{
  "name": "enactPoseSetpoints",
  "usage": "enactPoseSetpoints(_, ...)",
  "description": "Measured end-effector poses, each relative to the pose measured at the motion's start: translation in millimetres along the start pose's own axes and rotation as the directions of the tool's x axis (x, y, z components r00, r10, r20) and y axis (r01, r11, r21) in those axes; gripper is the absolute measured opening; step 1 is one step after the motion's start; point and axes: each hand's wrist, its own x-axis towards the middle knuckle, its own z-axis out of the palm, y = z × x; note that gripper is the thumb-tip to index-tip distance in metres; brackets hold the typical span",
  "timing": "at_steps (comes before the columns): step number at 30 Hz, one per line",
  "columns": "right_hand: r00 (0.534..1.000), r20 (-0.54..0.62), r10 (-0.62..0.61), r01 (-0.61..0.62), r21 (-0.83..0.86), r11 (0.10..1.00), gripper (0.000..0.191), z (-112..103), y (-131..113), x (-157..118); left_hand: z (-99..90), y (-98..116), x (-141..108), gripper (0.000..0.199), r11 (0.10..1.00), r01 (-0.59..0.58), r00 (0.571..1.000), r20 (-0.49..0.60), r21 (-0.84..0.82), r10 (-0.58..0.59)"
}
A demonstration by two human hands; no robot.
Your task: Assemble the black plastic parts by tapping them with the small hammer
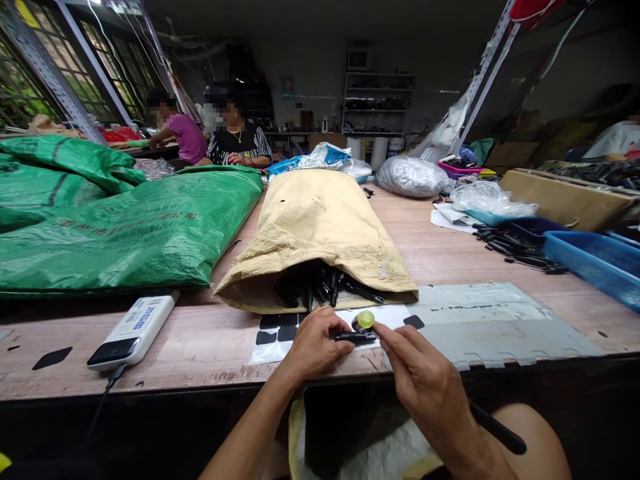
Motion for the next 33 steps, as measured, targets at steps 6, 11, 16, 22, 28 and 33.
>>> enactPoseSetpoints(6, 0.999, 0.040, 0.034, -0.033, -0.023, 0.999, 0.040, -1, 4, -4, 0.4, 1, 0, 0.015, 1.000, 0.021, 1.000, -0.001, 0.000, -0.021)
enactPoseSetpoints(11, 0.988, -0.097, 0.120, -0.121, -0.007, 0.993, 0.031, -14, 23, 3, -0.2, 1, -2, 0.020, 1.000, -0.003, 1.000, -0.011, 0.017, 0.003)
enactPoseSetpoints(16, 0.941, -0.222, 0.254, -0.305, -0.241, 0.921, 0.026, -34, 85, 13, -0.7, 0, -2, 0.020, 1.000, -0.009, 1.000, -0.010, 0.025, 0.009)
enactPoseSetpoints(22, 0.886, -0.192, 0.423, -0.461, -0.470, 0.753, 0.026, -22, 149, 10, -1.7, 1, -2, 0.019, 1.000, -0.010, 1.000, 0.002, 0.009, 0.010)
enactPoseSetpoints(28, 0.874, -0.243, 0.420, -0.484, -0.511, 0.711, 0.027, -10, 151, 7, -1.4, -1, 0, 0.018, 1.000, -0.011, 1.000, -0.004, 0.014, 0.012)
enactPoseSetpoints(33, 0.882, -0.249, 0.399, -0.469, -0.544, 0.696, 0.027, -9, 152, 7, -3.8, 14, -10, 0.012, 0.996, -0.083, 0.996, 0.019, 0.022, 0.082)
